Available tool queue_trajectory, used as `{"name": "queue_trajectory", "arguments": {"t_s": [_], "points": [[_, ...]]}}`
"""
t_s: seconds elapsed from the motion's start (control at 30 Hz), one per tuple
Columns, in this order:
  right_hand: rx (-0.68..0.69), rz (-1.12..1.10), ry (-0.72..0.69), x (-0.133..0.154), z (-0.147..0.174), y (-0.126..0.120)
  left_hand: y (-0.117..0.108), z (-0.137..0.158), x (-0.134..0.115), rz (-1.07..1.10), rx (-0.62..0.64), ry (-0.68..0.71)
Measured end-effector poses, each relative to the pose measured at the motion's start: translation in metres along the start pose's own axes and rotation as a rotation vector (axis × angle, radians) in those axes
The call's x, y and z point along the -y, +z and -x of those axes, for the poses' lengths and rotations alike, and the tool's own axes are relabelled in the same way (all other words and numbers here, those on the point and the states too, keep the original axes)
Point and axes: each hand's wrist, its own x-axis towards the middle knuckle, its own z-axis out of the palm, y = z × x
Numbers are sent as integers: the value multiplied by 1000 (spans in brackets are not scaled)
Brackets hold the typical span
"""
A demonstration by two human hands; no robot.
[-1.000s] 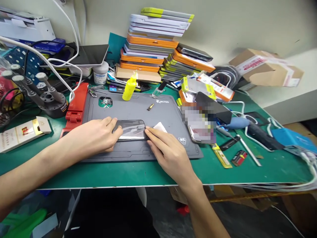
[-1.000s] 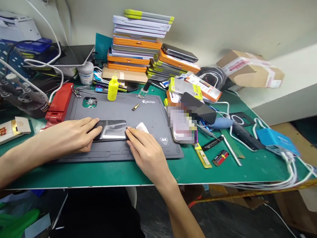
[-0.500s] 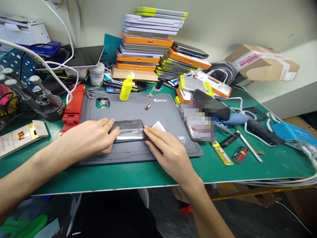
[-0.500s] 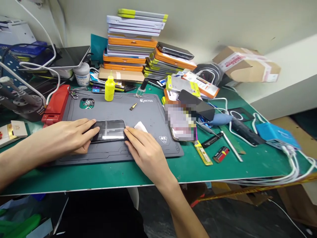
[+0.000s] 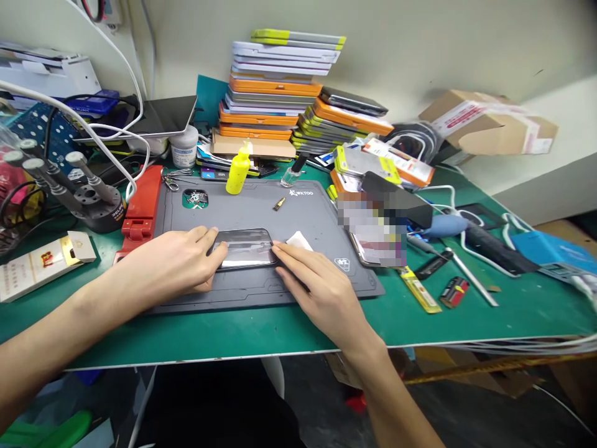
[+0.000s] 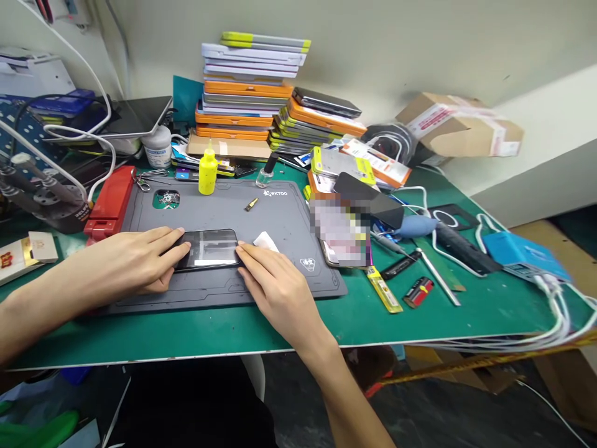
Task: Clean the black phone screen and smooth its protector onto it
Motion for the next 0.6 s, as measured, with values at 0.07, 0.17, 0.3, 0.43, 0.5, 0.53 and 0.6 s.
{"name": "queue_trajectory", "arguments": {"t_s": [0.07, 0.17, 0.3, 0.43, 0.5, 0.53, 0.6], "points": [[8, -3, 3, 0, 0, 0, 0, 0, -1, 8, 23, -5], [10, -4, -1, 0, 0, 0, -1, 1, -1, 20, 29, -17], [12, -10, -6, -1, 0, 1, -1, 2, 0, 33, 0, -17], [12, -6, -7, -1, 0, 1, -1, 3, 1, 36, -14, -9], [15, -7, -9, -1, 0, 2, -1, 2, 1, 44, 12, -14], [20, -7, -6, -1, 0, 2, -1, 2, 0, 47, 31, -24], [24, -8, -1, -1, 1, 2, -1, 1, -2, 46, 75, -46]]}}
